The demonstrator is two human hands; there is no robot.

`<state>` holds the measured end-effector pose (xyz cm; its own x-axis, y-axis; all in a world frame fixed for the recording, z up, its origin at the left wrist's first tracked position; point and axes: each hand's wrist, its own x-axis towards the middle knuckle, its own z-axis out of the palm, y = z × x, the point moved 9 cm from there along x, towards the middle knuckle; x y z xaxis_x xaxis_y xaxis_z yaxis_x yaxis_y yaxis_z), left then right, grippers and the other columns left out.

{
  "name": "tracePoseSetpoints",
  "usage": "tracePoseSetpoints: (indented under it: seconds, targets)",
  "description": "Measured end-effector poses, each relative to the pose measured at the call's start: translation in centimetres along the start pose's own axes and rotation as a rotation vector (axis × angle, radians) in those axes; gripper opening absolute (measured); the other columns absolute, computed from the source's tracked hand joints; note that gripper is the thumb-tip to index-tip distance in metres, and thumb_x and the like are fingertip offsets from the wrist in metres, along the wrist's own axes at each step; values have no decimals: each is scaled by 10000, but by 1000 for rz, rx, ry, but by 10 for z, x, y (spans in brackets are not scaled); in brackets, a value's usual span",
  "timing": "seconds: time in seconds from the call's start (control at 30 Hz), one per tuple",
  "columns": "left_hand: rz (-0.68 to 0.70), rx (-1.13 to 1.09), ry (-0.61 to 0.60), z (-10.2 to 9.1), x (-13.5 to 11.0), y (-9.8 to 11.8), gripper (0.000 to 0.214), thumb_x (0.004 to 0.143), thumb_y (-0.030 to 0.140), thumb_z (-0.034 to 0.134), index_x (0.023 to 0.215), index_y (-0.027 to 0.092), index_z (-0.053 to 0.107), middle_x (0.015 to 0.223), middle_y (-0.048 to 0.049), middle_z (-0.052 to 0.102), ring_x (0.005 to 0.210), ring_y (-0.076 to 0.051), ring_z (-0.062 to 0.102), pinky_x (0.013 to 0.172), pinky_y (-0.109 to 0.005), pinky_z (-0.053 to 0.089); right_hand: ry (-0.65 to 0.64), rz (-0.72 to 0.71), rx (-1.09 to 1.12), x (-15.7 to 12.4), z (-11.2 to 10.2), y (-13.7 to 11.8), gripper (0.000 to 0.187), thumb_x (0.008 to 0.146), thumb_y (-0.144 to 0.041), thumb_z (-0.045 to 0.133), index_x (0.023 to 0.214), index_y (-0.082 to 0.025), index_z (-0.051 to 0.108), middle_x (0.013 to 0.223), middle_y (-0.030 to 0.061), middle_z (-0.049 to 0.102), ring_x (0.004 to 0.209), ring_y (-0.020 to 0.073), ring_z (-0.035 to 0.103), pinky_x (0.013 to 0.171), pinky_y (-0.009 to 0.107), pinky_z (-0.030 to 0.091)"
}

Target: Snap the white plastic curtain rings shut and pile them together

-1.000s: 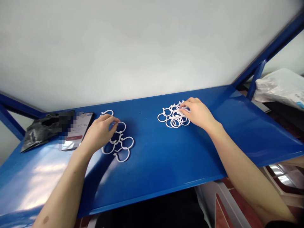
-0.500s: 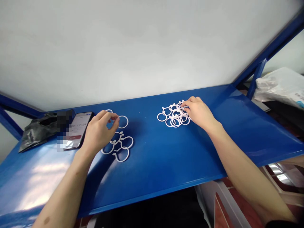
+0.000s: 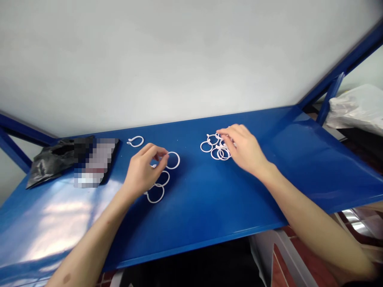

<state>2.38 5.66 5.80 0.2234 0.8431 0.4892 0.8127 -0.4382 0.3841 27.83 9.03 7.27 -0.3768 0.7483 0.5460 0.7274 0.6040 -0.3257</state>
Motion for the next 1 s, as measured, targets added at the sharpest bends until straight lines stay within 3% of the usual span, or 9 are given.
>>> tracePoseSetpoints:
  seconds: [0.1, 0.17, 0.27, 0.33, 0.4, 0.5, 0.6, 0.83, 1.0]
  targets:
    - [86, -86, -6, 7, -5, 25, 45, 945, 208, 614, 950, 205, 658, 883, -1, 617, 735, -102, 602, 698, -229, 492, -110, -64, 363, -15, 25, -44, 309, 987, -344, 614, 1256, -193, 624, 1110, 82, 705, 889, 184, 671, 825, 372, 595]
    - [146, -128, -12, 10, -10, 40, 59, 951, 210, 613, 977, 212, 666, 903, -9, 612, 760, -107, 610, 697, -228, 500, -207, -26, 533, -26, 46, -62, 372, 960, -367, 654, 1292, -214, 584, 1087, 61, 716, 854, 166, 689, 776, 339, 611]
    - [145, -194, -16, 13, -14, 48, 74, 951, 223, 620, 1010, 221, 666, 920, -13, 629, 774, -113, 619, 697, -229, 506, -226, 43, 684, -36, 60, -70, 253, 993, -282, 592, 1239, -227, 584, 978, 26, 737, 794, 143, 711, 724, 302, 614]
    - [44, -255, -30, 15, -14, 41, 150, 945, 261, 639, 1088, 220, 652, 936, -13, 667, 761, -116, 631, 713, -238, 517, -190, 88, 752, -37, 59, -66, 219, 1002, -247, 568, 1220, -230, 591, 928, 6, 738, 755, 129, 721, 699, 282, 620]
    - [-92, -337, -102, 23, -14, 29, 210, 947, 332, 642, 1124, 220, 656, 935, -12, 712, 763, -127, 656, 724, -245, 524, -157, 122, 797, -35, 55, -61, 213, 1004, -243, 568, 1212, -235, 611, 912, -4, 735, 731, 116, 728, 687, 264, 630]
    - [-235, -477, -258, 38, -18, 19, 247, 973, 428, 586, 1007, 224, 722, 915, -14, 758, 778, -145, 686, 735, -250, 527, -145, 101, 808, -33, 49, -63, 236, 1014, -242, 555, 1234, -247, 641, 1024, 16, 741, 747, 103, 732, 715, 258, 643]
    - [-297, -572, -275, 42, -21, 16, 285, 971, 446, 577, 940, 216, 744, 869, -18, 766, 761, -154, 692, 728, -250, 532, -172, 49, 808, -34, 51, -70, 295, 1027, -236, 532, 1303, -266, 631, 1107, 29, 739, 797, 107, 731, 780, 290, 649]
    - [-173, -435, -168, 33, -21, 30, 231, 959, 288, 553, 807, 215, 710, 763, -7, 737, 673, -139, 661, 674, -251, 504, -183, 53, 896, -42, 55, -75, 229, 1019, -240, 550, 1200, -239, 691, 947, 6, 751, 763, 118, 723, 727, 288, 655]
    - [-72, -386, -216, 32, -20, 40, 227, 975, 279, 524, 821, 207, 675, 766, -15, 732, 633, -126, 639, 623, -236, 488, -234, -16, 808, -40, 53, -81, 226, 1040, -258, 512, 1191, -227, 677, 958, 13, 751, 791, 120, 721, 743, 275, 635]
